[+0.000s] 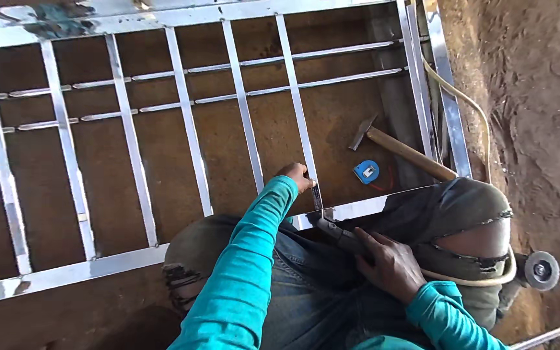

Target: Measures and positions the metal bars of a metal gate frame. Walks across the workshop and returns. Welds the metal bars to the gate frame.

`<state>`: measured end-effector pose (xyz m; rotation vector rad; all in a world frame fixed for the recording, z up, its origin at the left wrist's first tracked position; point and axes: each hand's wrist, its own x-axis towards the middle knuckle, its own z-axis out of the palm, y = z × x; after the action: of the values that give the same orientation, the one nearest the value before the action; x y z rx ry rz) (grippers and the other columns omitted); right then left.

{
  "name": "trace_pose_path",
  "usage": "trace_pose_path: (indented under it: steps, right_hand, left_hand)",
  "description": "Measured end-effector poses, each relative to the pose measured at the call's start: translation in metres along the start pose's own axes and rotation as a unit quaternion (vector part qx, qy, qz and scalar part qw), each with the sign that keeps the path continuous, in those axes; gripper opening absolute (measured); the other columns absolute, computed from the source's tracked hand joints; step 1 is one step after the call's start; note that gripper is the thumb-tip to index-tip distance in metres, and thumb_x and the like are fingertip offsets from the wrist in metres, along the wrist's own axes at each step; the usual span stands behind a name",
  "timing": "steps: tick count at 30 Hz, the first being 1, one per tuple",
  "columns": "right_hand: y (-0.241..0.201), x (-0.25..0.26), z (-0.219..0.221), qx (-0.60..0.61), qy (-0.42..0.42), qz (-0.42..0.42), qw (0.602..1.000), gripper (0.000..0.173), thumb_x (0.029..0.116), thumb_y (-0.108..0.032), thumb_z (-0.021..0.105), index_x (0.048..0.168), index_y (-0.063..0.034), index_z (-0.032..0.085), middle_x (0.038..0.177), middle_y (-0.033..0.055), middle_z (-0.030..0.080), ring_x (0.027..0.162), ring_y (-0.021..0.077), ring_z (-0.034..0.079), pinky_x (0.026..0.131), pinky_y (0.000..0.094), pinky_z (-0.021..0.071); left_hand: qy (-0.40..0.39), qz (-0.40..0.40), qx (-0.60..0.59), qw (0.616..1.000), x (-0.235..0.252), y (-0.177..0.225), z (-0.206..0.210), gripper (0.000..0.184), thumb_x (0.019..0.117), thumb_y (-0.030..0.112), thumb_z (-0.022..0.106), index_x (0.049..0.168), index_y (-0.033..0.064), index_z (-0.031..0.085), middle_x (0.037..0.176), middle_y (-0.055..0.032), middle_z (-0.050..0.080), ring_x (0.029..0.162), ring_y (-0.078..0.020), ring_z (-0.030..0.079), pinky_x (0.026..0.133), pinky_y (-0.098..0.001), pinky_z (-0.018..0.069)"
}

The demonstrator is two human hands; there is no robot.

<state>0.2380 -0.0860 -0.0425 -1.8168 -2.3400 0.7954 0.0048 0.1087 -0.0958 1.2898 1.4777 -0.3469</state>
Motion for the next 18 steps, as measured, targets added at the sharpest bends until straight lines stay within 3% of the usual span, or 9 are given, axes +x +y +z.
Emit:
trace_pose_path:
  steps: [3, 8, 18]
  right_hand:
    - [0.0014, -0.0008, 0.0006, 0.004, 0.016, -0.007, 1.000, 0.050, 0.0845, -0.035, 0.068, 0.129, -0.0139, 0.072, 0.088, 0.0059, 0.074, 0.070, 0.0240, 0.072, 0.058, 0.0450, 0.0588]
    - [0.0000, 0.0035, -0.0044, 0.015, -0.034, 0.022, 0.999, 0.049, 0.0864, -0.035, 0.069, 0.131, -0.0146, 0.071, 0.096, 0.0076, 0.076, 0.075, 0.0265, 0.074, 0.062, 0.0491, 0.0594]
    - [0.0011, 0.0027, -0.0051, 0.024, -0.031, 0.024, 0.999, 0.051, 0.0849, -0.035, 0.069, 0.131, -0.0144, 0.071, 0.091, 0.0073, 0.075, 0.071, 0.0256, 0.072, 0.060, 0.0488, 0.0586]
  left_hand:
    - [0.000, -0.002, 0.004, 1.000, 0.0005, -0.0001, 0.0002, 0.039, 0.1004, 0.022, 0.068, 0.124, -0.0074, 0.062, 0.121, -0.0259, 0.068, 0.114, -0.0391, 0.066, 0.102, -0.0581, 0.0473]
    - [-0.006, -0.007, 0.002, 1.000, -0.0002, 0.0014, -0.0004, 0.040, 0.1007, 0.023, 0.067, 0.126, -0.0071, 0.061, 0.122, -0.0259, 0.067, 0.114, -0.0385, 0.066, 0.102, -0.0572, 0.0478]
    - [-0.010, -0.016, 0.005, 1.000, -0.0029, 0.0033, -0.0013, 0.041, 0.1014, 0.023, 0.066, 0.128, -0.0069, 0.060, 0.123, -0.0254, 0.067, 0.116, -0.0380, 0.065, 0.103, -0.0562, 0.0471]
